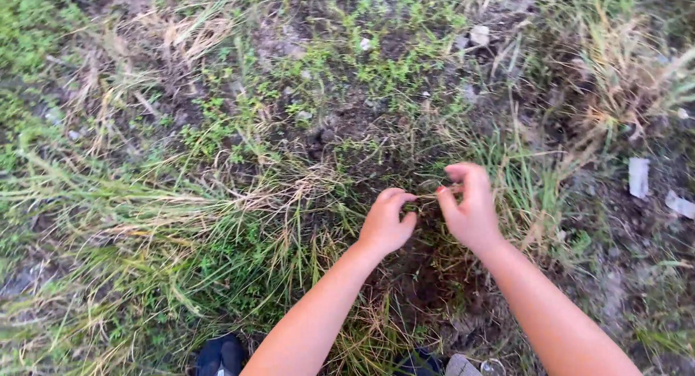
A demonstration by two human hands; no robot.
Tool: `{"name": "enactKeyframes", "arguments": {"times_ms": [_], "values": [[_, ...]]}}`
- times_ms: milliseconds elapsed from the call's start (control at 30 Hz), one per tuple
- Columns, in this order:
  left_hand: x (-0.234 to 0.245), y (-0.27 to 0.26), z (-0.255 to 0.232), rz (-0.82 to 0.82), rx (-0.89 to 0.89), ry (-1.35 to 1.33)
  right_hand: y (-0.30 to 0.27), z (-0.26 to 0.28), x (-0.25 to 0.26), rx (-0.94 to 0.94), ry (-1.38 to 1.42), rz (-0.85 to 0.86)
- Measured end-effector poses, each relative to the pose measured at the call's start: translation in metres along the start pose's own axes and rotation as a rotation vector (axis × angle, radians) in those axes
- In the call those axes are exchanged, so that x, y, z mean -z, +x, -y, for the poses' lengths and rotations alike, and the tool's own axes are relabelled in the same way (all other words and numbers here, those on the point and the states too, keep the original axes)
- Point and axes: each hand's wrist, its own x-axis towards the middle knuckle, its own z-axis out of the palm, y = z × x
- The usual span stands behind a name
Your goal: Pulling weeds out of the ground by hand.
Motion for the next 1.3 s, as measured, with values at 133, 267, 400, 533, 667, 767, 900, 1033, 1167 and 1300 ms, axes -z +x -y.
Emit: {"name": "enactKeyframes", "arguments": {"times_ms": [133, 267, 400, 533, 667, 767, 900, 1033, 1167, 1300], "values": [[0.029, -0.013, 0.041, -0.130, 0.062, 0.021, 0.003, -0.023, -0.063, -0.105, 0.082, 0.282], [0.045, -0.035, 0.076, -0.139, 0.311, -0.096, 0.021, -0.024, -0.113, 0.062, -0.246, 0.462], [0.060, -0.051, 0.085, -0.166, 0.377, -0.166, 0.049, 0.009, -0.156, 0.168, -0.455, 0.550], [0.067, -0.057, 0.092, -0.173, 0.371, -0.209, 0.063, 0.025, -0.202, 0.209, -0.540, 0.643], [0.079, -0.058, 0.087, -0.082, 0.367, -0.249, 0.062, 0.030, -0.245, 0.284, -0.467, 0.633], [0.087, -0.054, 0.080, 0.015, 0.348, -0.293, 0.041, -0.057, -0.309, 0.479, -0.351, 0.532], [0.107, -0.048, 0.061, 0.264, 0.340, -0.340, 0.037, -0.001, -0.286, -0.026, 0.082, 0.592], [0.129, -0.036, 0.040, 0.446, 0.297, -0.337, 0.034, -0.053, -0.321, -0.137, 0.164, 0.567], [0.155, -0.021, 0.022, 0.621, 0.288, -0.281, 0.027, -0.040, -0.308, -0.221, 0.167, 0.535], [0.172, -0.007, 0.007, 0.706, 0.398, -0.202, 0.012, -0.073, -0.273, -0.299, 0.536, 0.659]]}}
